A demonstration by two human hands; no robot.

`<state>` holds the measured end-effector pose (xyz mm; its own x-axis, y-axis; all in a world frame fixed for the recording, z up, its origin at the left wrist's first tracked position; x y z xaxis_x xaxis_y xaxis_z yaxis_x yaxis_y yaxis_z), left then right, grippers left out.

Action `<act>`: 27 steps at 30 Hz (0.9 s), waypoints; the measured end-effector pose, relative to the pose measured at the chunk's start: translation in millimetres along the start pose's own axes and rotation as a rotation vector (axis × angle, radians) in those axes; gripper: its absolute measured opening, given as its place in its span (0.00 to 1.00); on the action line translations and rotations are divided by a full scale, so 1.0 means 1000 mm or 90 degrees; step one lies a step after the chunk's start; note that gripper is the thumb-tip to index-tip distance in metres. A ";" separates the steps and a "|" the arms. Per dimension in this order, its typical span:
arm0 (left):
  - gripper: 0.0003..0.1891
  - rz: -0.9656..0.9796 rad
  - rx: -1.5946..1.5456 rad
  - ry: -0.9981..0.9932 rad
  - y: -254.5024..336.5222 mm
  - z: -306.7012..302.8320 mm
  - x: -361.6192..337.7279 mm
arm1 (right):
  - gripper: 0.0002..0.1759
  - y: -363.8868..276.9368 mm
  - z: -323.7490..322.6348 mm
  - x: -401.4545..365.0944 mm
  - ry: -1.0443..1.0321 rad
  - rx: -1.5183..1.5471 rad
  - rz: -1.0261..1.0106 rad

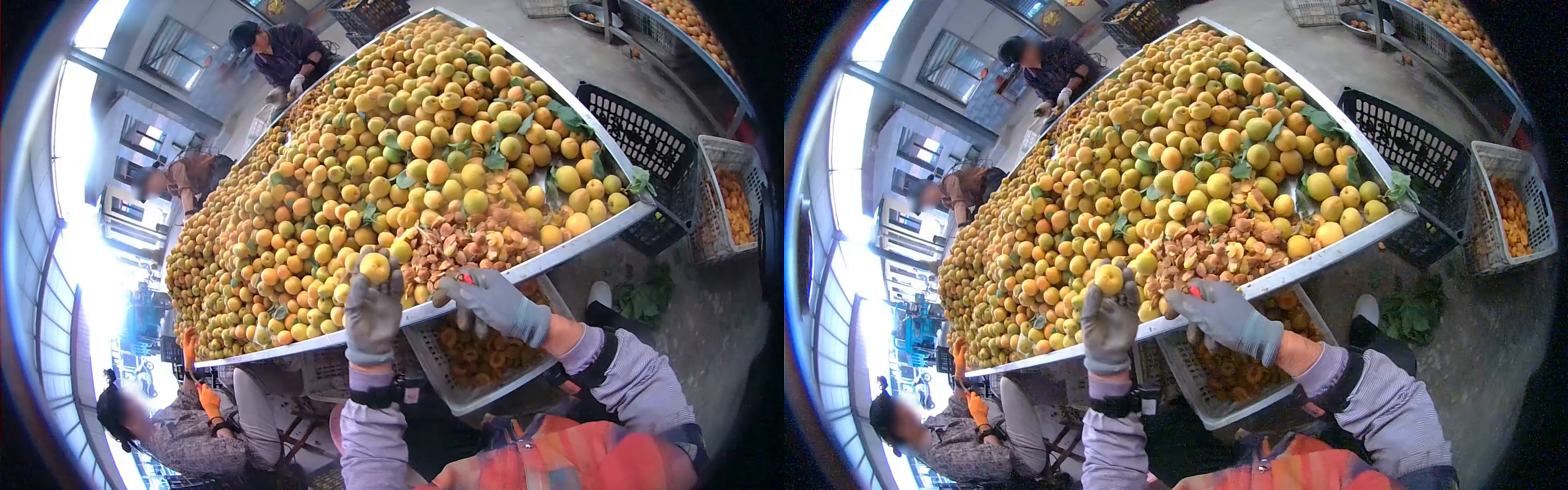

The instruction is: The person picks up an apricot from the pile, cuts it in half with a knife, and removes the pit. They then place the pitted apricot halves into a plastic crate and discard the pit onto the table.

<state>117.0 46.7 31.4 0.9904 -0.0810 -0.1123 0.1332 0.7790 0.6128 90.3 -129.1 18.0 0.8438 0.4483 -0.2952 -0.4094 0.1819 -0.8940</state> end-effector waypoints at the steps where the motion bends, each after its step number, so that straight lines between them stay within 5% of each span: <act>1: 0.22 -0.010 -0.057 -0.062 -0.008 0.003 -0.005 | 0.22 -0.002 0.004 -0.002 -0.023 0.010 -0.031; 7: 0.31 -0.018 -0.094 -0.041 -0.038 -0.001 -0.022 | 0.22 0.000 0.012 -0.010 -0.045 -0.071 0.040; 19: 0.34 -0.036 0.000 -0.006 -0.049 -0.006 -0.029 | 0.21 0.018 0.022 -0.006 -0.095 -0.126 0.067; 27: 0.34 -0.043 0.006 -0.023 -0.051 0.000 -0.034 | 0.21 0.027 0.016 0.002 -0.094 -0.228 -0.073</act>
<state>76.1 10.2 3.8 0.9798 -0.1557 -0.1252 0.1998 0.7654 0.6117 75.1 -109.0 -1.3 0.8071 0.5688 -0.1583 -0.1466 -0.0666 -0.9869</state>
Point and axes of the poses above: each hand's wrist, its own x-axis towards the middle knuckle, its own z-axis out of the palm, y = z × x, the point moved 6 cm from there along x, towards the middle knuckle, and after that the axes turned 3 degrees about y, right-handed, at the moved point
